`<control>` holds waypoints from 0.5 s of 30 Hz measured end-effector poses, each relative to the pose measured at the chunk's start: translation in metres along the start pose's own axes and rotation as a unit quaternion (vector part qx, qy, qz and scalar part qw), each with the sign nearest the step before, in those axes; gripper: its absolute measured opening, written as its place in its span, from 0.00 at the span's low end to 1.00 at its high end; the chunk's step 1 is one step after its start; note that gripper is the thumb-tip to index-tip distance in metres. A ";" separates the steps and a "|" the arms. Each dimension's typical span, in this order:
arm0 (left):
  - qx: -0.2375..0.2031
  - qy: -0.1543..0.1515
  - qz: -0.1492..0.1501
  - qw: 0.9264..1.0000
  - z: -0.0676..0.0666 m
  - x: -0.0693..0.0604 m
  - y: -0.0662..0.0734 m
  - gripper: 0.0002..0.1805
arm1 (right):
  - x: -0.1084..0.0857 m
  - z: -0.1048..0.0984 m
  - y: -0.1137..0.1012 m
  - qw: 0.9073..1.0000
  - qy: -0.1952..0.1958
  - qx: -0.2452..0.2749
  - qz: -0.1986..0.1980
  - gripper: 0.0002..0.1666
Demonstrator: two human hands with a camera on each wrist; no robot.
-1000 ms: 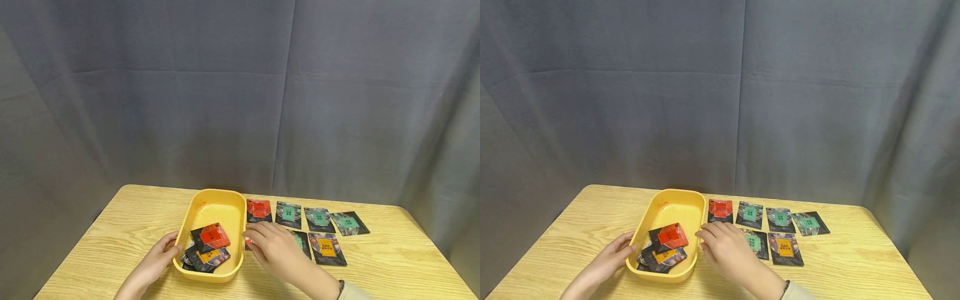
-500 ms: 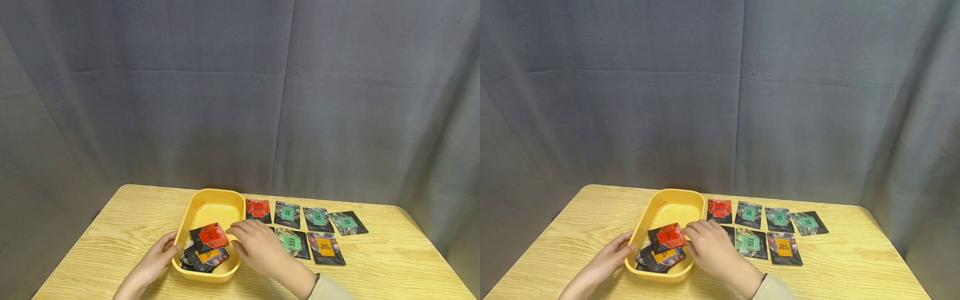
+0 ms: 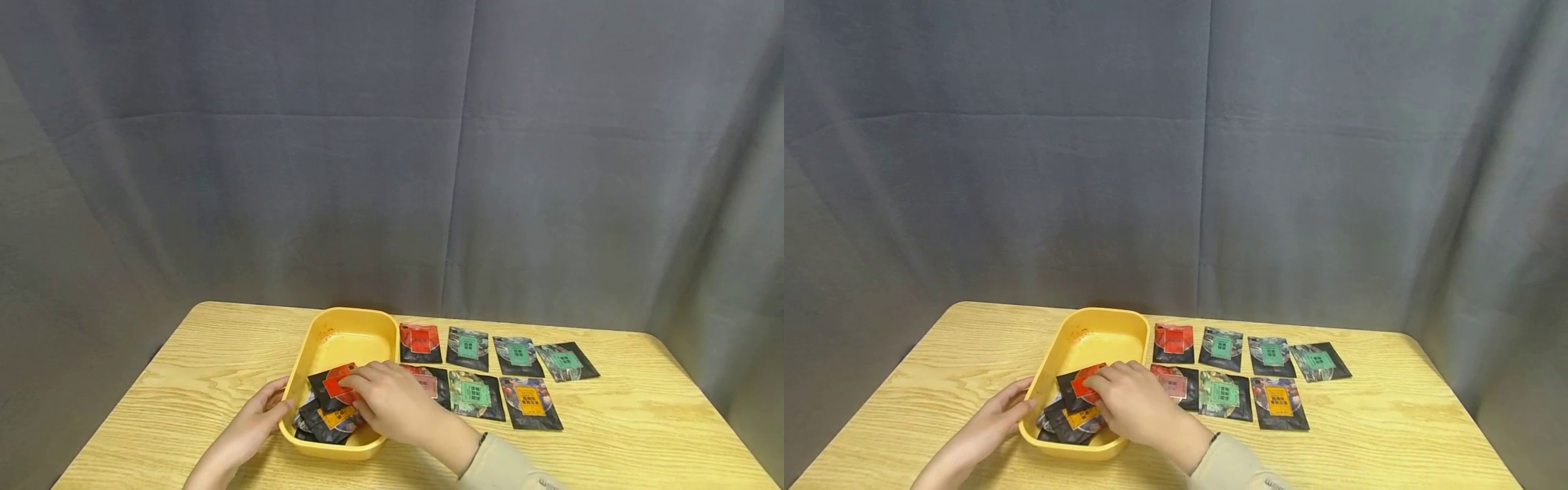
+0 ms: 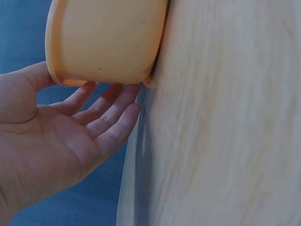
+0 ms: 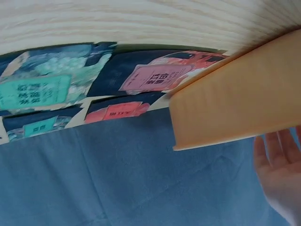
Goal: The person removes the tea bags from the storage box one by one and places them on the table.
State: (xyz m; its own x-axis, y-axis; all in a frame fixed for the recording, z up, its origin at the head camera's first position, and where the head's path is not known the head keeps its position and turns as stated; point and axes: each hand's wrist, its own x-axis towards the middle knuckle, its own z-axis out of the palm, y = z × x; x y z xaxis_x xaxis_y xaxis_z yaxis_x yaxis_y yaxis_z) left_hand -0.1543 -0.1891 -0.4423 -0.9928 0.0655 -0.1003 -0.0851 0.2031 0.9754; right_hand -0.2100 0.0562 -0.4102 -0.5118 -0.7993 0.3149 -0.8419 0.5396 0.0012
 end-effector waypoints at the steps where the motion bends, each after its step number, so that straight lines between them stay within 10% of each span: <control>1: 0.000 0.004 0.000 1.000 0.000 0.000 0.000 0.29 | 0.002 0.001 -0.001 1.000 -0.007 0.008 0.001 0.18; 15: -0.007 -0.014 0.006 1.000 -0.002 -0.001 -0.001 0.30 | 0.017 0.017 -0.008 0.997 -0.062 0.052 0.008 0.21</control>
State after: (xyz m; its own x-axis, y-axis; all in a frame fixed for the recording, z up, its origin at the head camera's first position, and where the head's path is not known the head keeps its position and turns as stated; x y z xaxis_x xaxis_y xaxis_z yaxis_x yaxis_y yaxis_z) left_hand -0.1538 -0.1915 -0.4433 -0.9910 0.0956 -0.0939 -0.0747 0.1876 0.9794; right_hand -0.2153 0.0335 -0.4211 -0.5368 -0.8210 0.1944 -0.8435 0.5270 -0.1034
